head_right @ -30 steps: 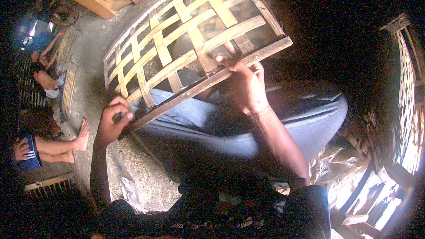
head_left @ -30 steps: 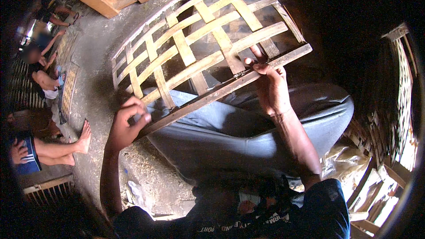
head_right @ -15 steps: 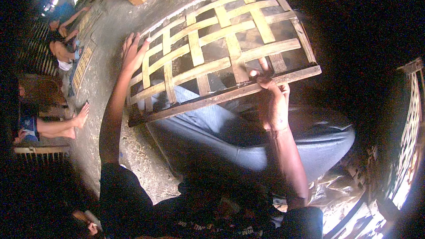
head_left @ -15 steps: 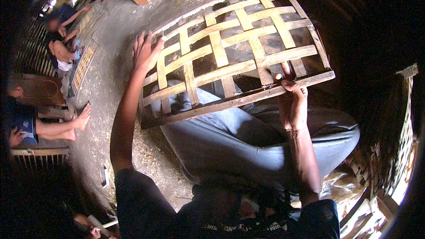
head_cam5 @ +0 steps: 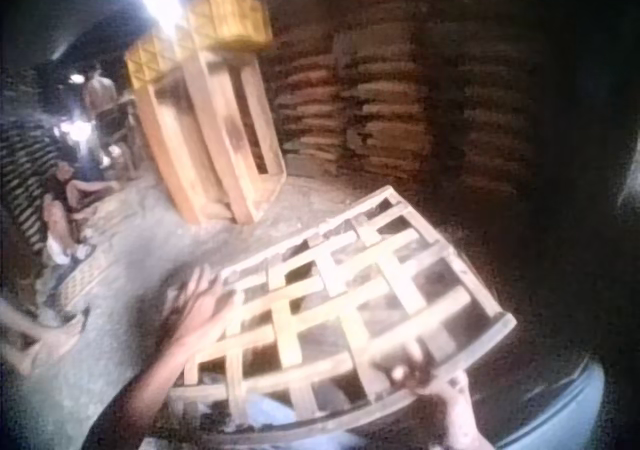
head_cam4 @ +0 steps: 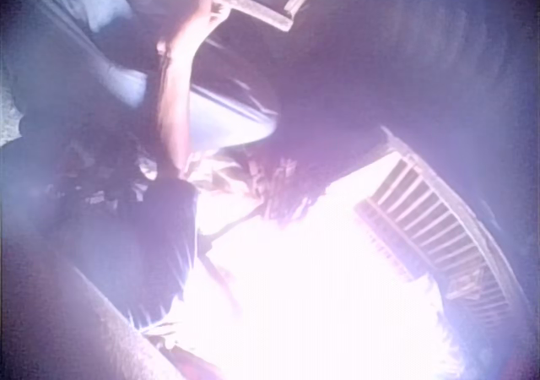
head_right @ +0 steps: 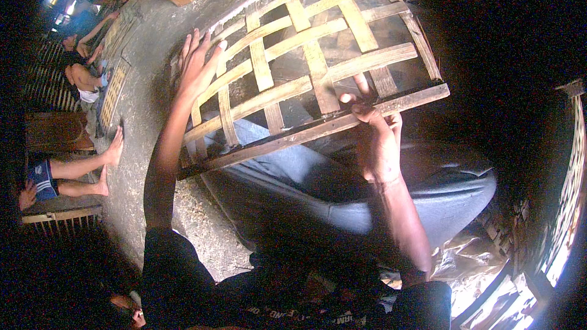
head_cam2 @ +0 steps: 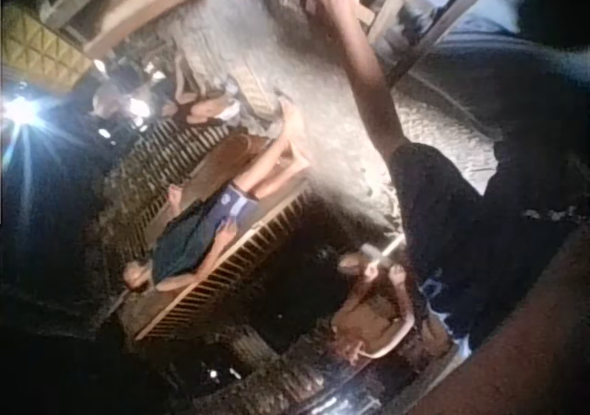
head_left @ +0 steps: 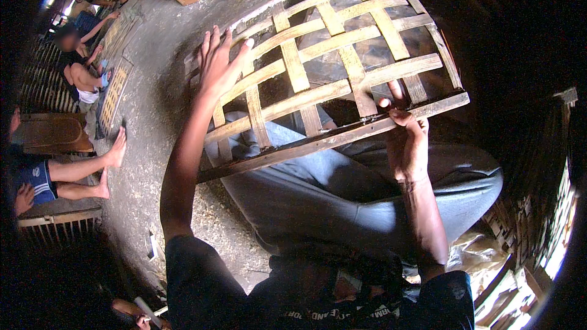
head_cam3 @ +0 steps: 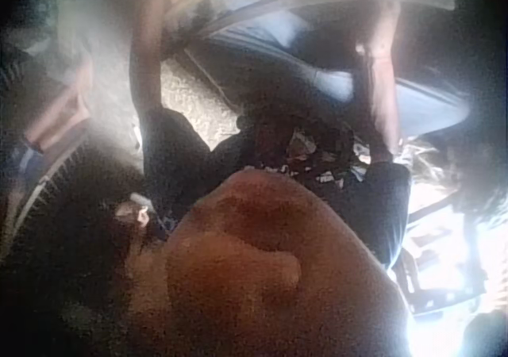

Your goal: The person sits on the floor and repeatedly picks up a rectangular wooden lattice frame, then uses a small metal tool to scrape or pry along the frame's joints and edges. The person turns the frame over and works on multiple sections before placing it back down and picking up another frame to repeat the process.

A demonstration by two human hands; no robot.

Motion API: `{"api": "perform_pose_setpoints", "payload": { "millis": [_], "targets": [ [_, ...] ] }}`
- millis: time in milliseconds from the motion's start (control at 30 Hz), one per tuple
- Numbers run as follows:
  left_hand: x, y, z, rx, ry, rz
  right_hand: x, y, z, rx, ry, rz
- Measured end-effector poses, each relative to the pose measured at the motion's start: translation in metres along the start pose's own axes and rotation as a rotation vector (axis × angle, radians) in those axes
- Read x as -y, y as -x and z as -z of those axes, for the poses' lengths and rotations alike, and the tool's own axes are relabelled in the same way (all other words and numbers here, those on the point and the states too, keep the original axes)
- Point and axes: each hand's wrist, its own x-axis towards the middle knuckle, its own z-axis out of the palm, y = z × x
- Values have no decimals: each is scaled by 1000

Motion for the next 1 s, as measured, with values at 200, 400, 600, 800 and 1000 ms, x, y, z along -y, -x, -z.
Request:
{"api": "perform_pose_setpoints", "payload": {
  "millis": [200, 400, 600, 800, 1000],
  "targets": [
    [-12, -12, -3, -51, 95, -29, 0, 2, -4, -29, -7, -12],
    [-13, -16, -9, -134, 44, -103, -2, 2, -4, -17, -46, 37],
    [-26, -17, -8, -87, 0, -103, -1, 2, -2, 15, -54, 29],
    [-33, -22, -13, -44, -7, -67, 2, 4, -8, -20, -6, -6],
    [-40, -19, -9, -2, -18, -64, -1, 3, -6, -52, -65, 1]
  ]
}}
